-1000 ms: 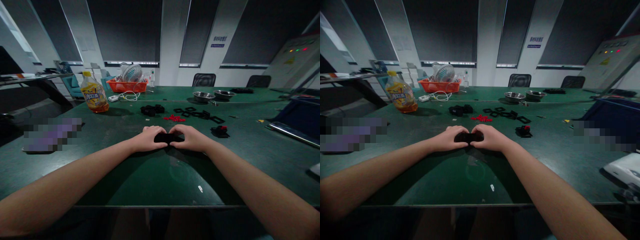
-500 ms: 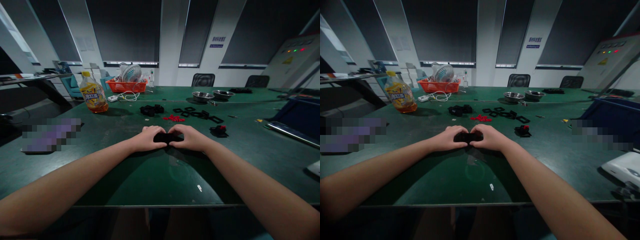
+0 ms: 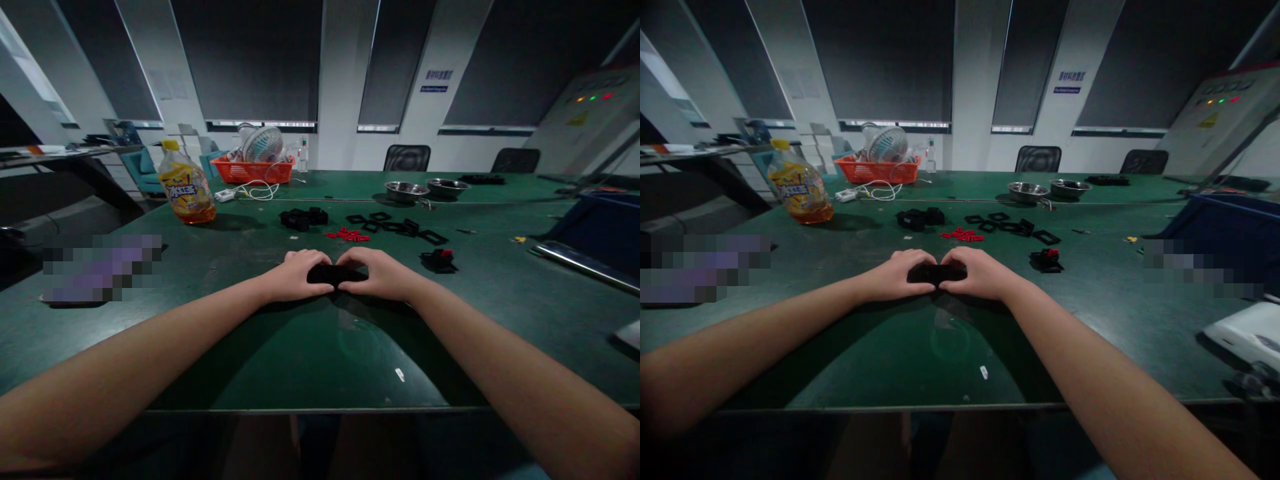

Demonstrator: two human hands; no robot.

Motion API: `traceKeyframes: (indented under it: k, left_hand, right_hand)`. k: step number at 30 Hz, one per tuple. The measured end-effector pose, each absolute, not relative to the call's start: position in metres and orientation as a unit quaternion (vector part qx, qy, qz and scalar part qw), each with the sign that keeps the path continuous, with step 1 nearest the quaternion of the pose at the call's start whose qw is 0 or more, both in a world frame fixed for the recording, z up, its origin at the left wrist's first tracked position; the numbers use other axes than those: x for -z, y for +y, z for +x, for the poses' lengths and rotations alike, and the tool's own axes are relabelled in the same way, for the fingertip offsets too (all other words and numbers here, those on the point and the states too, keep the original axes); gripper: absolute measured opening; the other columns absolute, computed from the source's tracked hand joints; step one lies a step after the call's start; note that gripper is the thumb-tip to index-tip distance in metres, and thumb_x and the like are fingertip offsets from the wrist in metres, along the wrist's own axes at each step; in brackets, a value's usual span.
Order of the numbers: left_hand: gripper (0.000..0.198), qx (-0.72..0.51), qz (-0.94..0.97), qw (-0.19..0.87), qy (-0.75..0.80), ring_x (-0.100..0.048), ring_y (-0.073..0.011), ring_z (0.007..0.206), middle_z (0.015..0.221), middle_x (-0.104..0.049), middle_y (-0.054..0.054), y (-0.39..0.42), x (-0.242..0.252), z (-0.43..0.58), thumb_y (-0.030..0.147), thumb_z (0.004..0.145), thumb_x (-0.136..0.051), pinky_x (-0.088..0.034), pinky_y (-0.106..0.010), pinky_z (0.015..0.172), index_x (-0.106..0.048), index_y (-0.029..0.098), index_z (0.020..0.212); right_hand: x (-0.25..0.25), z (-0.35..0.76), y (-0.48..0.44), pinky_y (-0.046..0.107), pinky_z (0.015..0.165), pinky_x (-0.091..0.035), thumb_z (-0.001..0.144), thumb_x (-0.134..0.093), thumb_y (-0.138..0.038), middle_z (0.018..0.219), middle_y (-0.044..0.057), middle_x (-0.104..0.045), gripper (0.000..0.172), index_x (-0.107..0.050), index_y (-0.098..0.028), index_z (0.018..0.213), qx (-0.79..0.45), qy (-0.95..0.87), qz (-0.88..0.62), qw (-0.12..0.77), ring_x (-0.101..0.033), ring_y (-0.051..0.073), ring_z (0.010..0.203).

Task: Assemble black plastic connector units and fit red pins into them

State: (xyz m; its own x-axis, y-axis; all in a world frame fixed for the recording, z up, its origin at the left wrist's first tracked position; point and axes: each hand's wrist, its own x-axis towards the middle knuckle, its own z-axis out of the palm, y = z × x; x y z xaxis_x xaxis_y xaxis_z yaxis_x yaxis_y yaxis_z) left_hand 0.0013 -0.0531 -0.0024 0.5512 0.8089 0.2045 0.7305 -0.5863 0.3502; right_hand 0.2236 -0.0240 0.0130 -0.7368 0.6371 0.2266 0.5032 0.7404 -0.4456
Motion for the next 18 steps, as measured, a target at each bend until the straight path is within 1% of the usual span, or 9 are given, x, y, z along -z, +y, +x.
traceKeyframes:
  k: [11, 18]
  left_hand:
    - [0.04, -0.173, 0.876, 0.111, 0.436, -0.053, -0.0285, 0.116, 0.121, -0.061, -0.009, -0.0533, 0.002, 0.0021, 0.043, 0.083, -0.063, -0.037, -0.046, 0.099, -0.055, 0.02, 0.116]
    - [0.04, -0.167, 0.88, 0.109, 0.432, -0.052, -0.0289, 0.116, 0.121, -0.06, -0.009, -0.0532, 0.0016, 0.0015, 0.045, 0.084, -0.061, -0.036, -0.047, 0.099, -0.056, 0.02, 0.115]
  right_hand:
    - [-0.0138, 0.2235, -0.0242, 0.037, 0.086, -0.049, 0.075, -0.07, -0.032, 0.104, 0.009, -0.066, 0.034, -0.063, -0.016, 0.104, -0.162, -0.922, -0.306, 0.173, -0.062, 0.022, 0.095]
    - [-0.015, 0.2233, -0.0248, 0.037, 0.085, -0.049, 0.076, -0.069, -0.032, 0.102, 0.009, -0.066, 0.031, -0.063, -0.016, 0.102, -0.16, -0.922, -0.309, 0.168, -0.062, 0.022, 0.094]
